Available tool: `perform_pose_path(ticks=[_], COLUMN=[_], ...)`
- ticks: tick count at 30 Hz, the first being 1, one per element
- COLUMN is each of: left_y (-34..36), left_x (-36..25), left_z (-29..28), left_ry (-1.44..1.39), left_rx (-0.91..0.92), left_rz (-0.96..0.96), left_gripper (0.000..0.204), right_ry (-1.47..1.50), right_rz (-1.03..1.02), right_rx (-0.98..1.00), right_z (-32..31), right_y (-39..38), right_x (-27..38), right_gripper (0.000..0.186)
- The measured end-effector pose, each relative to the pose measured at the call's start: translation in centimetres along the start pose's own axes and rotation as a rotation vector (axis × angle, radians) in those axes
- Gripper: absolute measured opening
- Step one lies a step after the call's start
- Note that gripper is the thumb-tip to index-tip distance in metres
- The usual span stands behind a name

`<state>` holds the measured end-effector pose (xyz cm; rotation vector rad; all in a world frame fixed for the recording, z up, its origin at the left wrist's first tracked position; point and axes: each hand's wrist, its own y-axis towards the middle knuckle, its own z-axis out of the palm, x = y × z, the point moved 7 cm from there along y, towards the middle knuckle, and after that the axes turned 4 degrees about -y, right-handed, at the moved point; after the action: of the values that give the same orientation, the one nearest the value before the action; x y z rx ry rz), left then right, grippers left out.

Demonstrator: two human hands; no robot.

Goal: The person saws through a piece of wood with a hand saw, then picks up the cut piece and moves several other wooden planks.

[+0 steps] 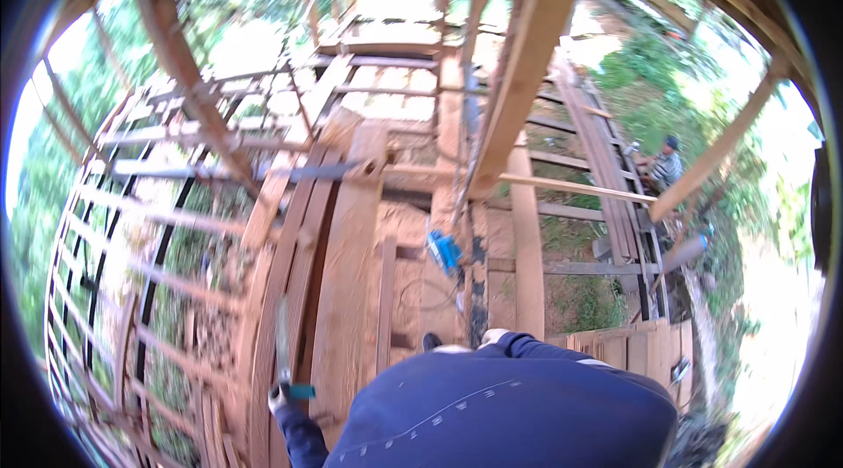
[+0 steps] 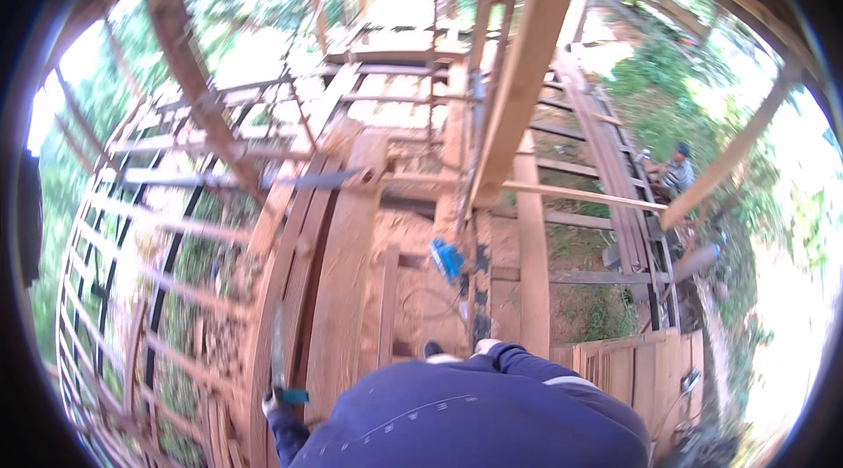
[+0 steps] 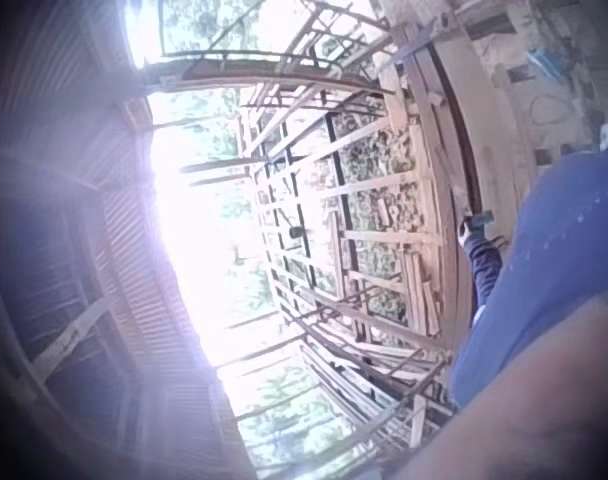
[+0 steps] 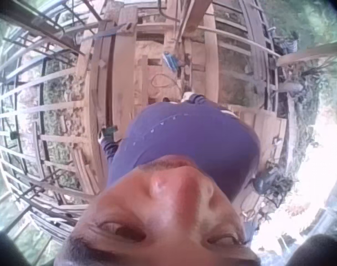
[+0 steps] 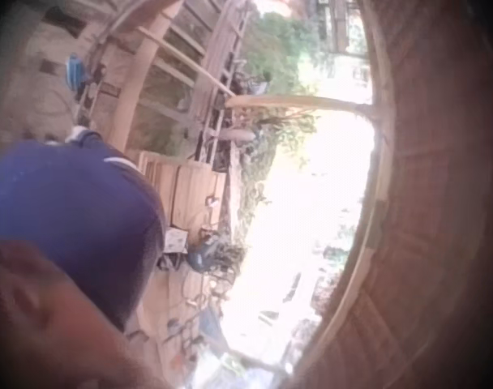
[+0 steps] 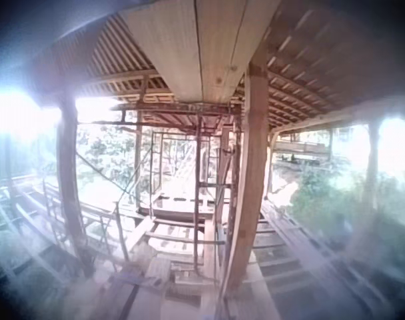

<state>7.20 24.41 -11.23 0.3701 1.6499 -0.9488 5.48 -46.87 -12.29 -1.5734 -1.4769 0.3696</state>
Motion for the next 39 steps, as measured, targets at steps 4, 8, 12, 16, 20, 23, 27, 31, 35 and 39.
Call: perform_pose_path(ticks=[4, 8, 12, 16, 20, 23, 27, 31, 35, 39], left_y=[-1.0, -6.2, -11.8, -17.4, -24.6, -21.4, -15.6, -5.1, -4.0, -5.3], left_x=[4.8, 6.3, 1.0, -6.8, -11.2, -6.5, 0.3, 4.1, 3.8, 5.0], left_z=[3.3, 15.8, 26.1, 33.0, 36.1, 35.5, 29.5, 14.4, -3.2, -5.6], left_ry=[-0.089, 0.007, 0.181, 0.541, 0.752, 0.497, 0.139, 1.106, 1.586, 1.763], left_rx=[0.010, 0.169, 0.483, 0.837, 1.175, 1.289, 0.987, 0.421, 0.207, 0.411], left_rz=[-0.187, -0.204, -0.039, 0.482, 1.156, 0.498, -0.259, 0.207, 0.143, 0.016], left_gripper=[0.006, 0.008, 0.011, 0.015, 0.019, 0.024, 0.036, 0.056, 0.064, 0.079], right_ry=[-0.085, -0.069, -0.022, -0.043, 0.030, -0.001, 0.008, 0.063, 0.095, 0.196], right_rz=[-0.124, -0.340, -0.591, -0.653, -0.610, -0.555, -0.217, 0.334, 0.529, 0.612], right_rx=[-0.172, -0.168, 0.007, -0.075, -0.185, -0.276, -0.341, -0.188, -0.024, -0.018], right_z=[-10.6, -15.4, -16.2, -14.7, -14.4, -14.3, -12.1, -4.8, 4.3, 11.5], right_y=[0.0, 0.9, -2.3, -3.5, -3.4, -5.3, -4.6, -4.9, -7.4, -10.2], right_x=[12.5, 18.6, 27.5, 31.1, 27.5, 25.5, 19.3, 6.9, -1.6, -4.8], right_gripper=[0.054, 0.061, 0.074, 0.060, 0.045, 0.043, 0.048, 0.055, 0.055, 0.054])
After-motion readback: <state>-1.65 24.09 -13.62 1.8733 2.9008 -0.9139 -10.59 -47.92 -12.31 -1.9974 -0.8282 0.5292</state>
